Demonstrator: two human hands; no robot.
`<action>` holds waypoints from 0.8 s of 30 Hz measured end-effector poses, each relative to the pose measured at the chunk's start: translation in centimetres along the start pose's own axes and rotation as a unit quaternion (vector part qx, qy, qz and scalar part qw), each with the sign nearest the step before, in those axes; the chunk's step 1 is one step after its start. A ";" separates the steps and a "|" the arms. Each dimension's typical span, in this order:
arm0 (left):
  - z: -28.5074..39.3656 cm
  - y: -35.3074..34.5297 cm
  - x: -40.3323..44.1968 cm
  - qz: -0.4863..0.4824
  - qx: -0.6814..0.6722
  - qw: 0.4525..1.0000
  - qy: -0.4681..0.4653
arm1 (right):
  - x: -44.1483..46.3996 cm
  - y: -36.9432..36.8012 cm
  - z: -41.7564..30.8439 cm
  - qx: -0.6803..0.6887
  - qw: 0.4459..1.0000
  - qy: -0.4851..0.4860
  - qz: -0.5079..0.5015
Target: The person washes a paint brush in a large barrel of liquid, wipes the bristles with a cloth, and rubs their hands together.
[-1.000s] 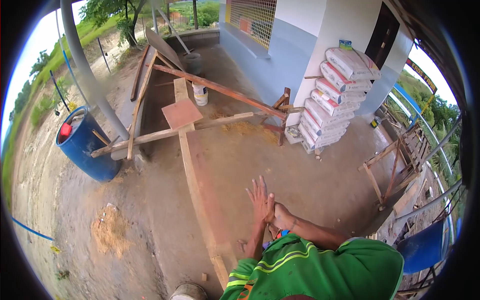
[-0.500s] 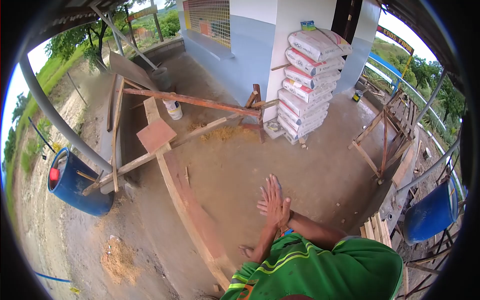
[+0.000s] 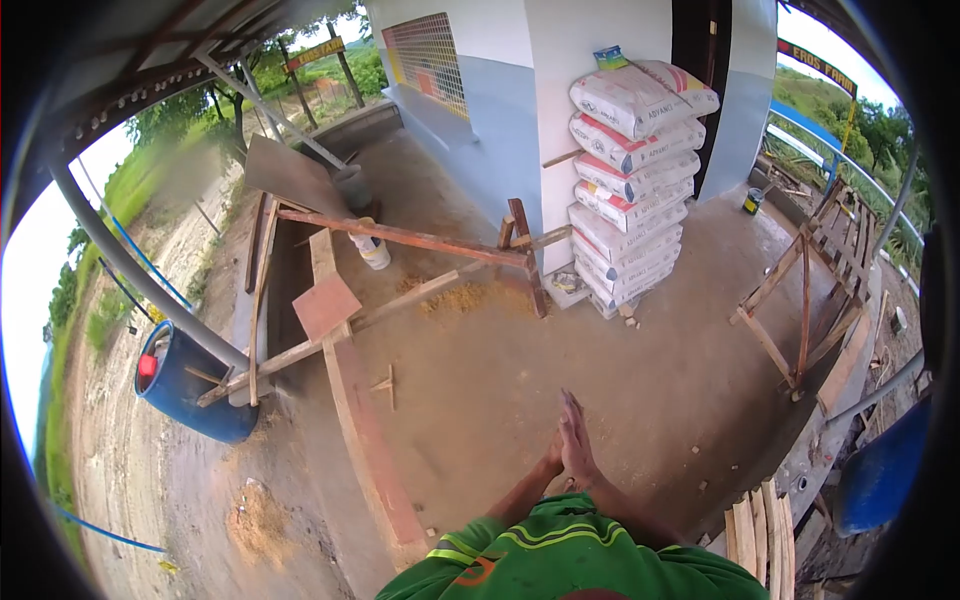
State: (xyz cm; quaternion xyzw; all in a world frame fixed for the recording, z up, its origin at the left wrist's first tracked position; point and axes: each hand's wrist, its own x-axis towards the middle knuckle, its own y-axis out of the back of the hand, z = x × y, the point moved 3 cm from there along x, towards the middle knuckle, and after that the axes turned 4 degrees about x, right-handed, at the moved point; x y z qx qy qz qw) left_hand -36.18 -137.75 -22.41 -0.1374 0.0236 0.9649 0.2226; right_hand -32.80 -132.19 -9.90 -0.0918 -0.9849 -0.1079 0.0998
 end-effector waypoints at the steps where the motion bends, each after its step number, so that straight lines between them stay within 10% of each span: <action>1: 1.7 -2.5 0.0 -0.032 -0.120 0.992 0.026 | 0.1 1.6 -0.2 -0.085 0.995 0.057 0.023; 8: 10.7 -12.3 -0.1 -0.170 -0.298 0.935 0.094 | 2.4 13.0 1.4 -0.135 0.987 0.037 0.085; 14: 20.3 -15.3 -0.7 -0.433 -0.117 0.893 0.031 | 1.9 19.9 13.7 0.362 0.891 -0.147 0.229; 16: 17.8 -16.6 0.8 -0.342 0.088 0.932 -0.085 | 0.6 20.6 16.0 0.408 0.865 -0.184 0.227; 19: 13.4 -18.2 2.7 -0.206 0.390 0.859 -0.260 | 0.4 17.1 13.1 0.728 0.680 -0.079 0.040; 24: 8.5 -17.0 4.4 -0.144 0.458 0.843 -0.244 | -0.4 16.6 11.4 0.683 0.709 -0.172 0.050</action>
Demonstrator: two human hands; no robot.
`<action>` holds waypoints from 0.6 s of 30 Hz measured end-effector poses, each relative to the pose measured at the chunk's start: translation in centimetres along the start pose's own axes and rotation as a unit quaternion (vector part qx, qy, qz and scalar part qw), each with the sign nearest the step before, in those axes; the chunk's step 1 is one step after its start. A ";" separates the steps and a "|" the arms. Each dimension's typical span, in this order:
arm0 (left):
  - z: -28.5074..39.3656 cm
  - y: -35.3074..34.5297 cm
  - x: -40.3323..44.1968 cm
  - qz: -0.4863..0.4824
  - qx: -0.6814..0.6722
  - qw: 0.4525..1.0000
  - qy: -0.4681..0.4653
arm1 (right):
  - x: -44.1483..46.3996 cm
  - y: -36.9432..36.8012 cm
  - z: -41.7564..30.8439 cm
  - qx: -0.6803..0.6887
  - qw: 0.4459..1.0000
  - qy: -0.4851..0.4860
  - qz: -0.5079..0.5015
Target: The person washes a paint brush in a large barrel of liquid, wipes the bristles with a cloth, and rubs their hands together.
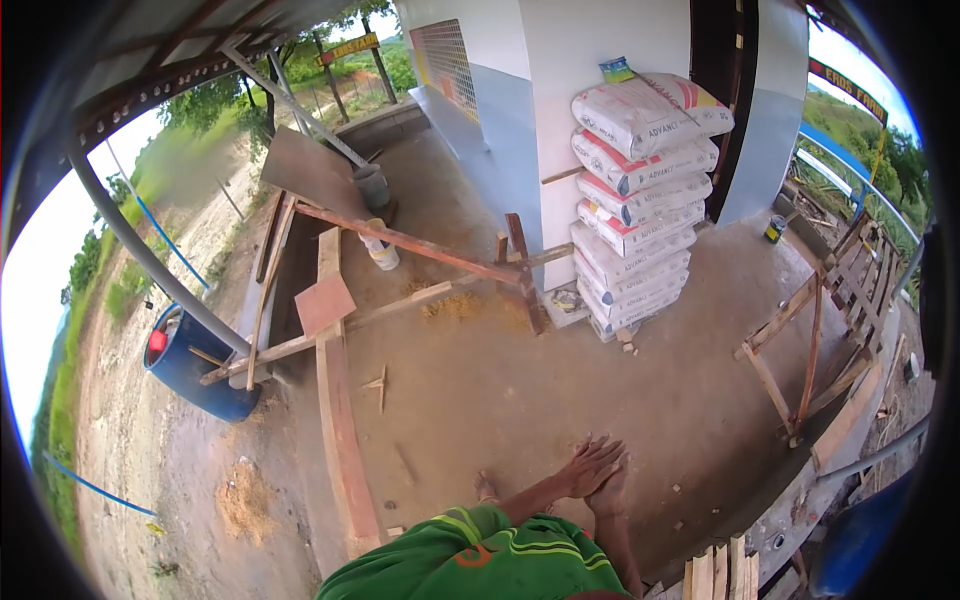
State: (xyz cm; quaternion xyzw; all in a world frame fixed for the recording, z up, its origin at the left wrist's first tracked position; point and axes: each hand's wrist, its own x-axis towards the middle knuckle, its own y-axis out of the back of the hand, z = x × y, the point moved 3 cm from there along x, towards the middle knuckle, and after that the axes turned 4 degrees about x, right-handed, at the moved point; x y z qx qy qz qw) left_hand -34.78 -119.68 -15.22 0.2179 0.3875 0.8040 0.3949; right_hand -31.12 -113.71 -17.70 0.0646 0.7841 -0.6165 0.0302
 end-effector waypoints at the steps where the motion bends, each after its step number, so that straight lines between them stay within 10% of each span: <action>1: -1.2 0.7 0.1 0.000 0.024 0.999 0.024 | -0.8 -0.4 0.0 -0.014 1.000 -0.013 0.020; 6: -14.6 -4.7 -0.4 -0.006 0.152 0.977 0.151 | -1.6 -3.0 0.5 -0.071 0.983 -0.169 -0.001; 9: -23.9 -10.9 -0.5 0.003 -0.447 0.854 0.266 | -1.3 -3.3 -1.2 -0.054 0.984 -0.162 -0.043; 12: -10.0 -1.6 -1.0 -0.099 -0.741 0.659 0.087 | 0.8 -6.4 -1.4 0.121 0.985 -0.100 -0.068; 15: 2.3 6.2 -0.8 0.118 -0.712 0.689 0.063 | 2.5 -8.4 -0.7 0.167 0.986 -0.007 -0.017; 18: 0.4 2.1 1.1 0.136 -0.832 0.530 0.088 | 3.7 -8.9 -1.0 0.099 0.994 0.045 0.012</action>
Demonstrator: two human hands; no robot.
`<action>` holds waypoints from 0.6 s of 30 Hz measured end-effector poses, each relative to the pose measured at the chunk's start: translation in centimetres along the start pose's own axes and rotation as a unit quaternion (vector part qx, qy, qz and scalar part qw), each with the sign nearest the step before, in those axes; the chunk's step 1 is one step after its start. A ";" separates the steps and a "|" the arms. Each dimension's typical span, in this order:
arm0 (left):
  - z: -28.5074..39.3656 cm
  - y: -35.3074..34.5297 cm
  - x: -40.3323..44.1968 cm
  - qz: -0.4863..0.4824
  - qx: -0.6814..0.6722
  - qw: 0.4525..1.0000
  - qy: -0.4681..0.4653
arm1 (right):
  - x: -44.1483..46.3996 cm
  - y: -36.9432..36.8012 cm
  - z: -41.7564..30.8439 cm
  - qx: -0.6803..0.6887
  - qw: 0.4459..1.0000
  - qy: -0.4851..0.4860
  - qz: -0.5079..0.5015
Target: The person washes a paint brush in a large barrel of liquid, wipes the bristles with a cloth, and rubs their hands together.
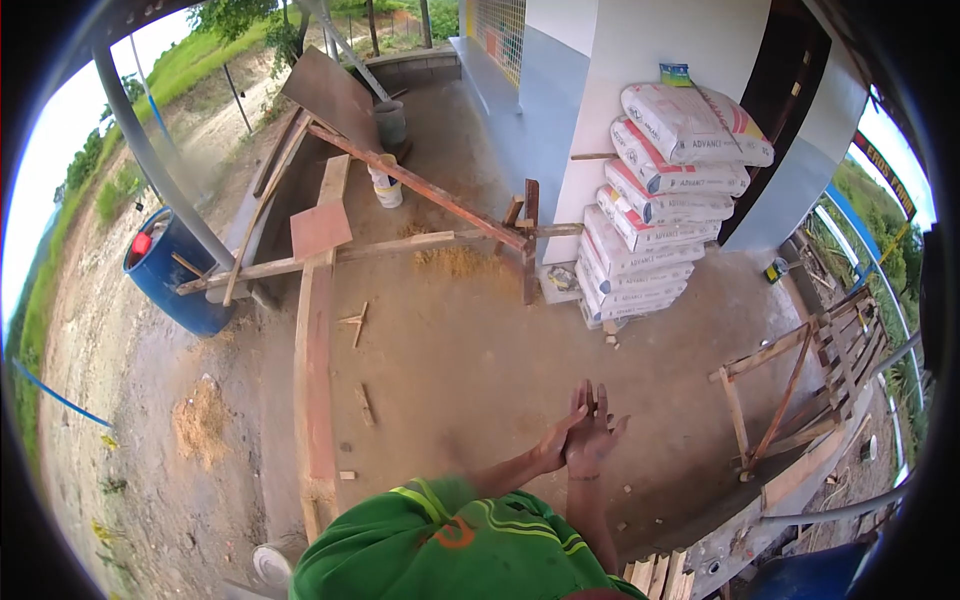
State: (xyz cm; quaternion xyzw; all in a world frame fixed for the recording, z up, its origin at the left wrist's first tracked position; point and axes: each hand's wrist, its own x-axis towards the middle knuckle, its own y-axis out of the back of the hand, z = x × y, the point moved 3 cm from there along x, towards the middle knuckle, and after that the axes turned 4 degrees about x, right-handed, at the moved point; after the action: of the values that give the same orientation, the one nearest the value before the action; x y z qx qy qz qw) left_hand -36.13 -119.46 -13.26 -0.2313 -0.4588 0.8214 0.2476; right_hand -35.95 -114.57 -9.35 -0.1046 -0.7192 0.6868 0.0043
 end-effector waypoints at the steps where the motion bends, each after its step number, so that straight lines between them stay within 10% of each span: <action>1: -1.2 1.3 0.2 0.019 0.071 0.997 -0.006 | 0.5 0.6 0.3 -0.048 0.998 0.025 0.010; 8: 0.7 1.5 -2.2 0.069 0.252 0.965 0.009 | -1.3 -0.4 3.3 -0.394 0.906 0.143 -0.057; 11: -4.1 10.1 0.5 0.007 0.036 0.995 0.093 | -0.4 6.2 3.5 -0.678 0.717 0.059 -0.152; 15: -4.4 10.4 -0.5 0.008 0.144 0.984 -0.101 | -0.1 3.4 2.2 -0.744 0.627 0.134 -0.185; 18: -1.9 5.2 -2.1 0.078 0.188 0.978 0.039 | 0.4 3.7 0.3 -0.778 0.582 0.166 -0.166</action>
State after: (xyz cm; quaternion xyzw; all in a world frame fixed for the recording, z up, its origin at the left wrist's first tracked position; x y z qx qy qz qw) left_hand -34.38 -121.88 -18.41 -0.2477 -0.2671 0.9001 0.2391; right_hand -35.87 -114.67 -13.13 -0.0586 -0.9701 -0.1780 0.1543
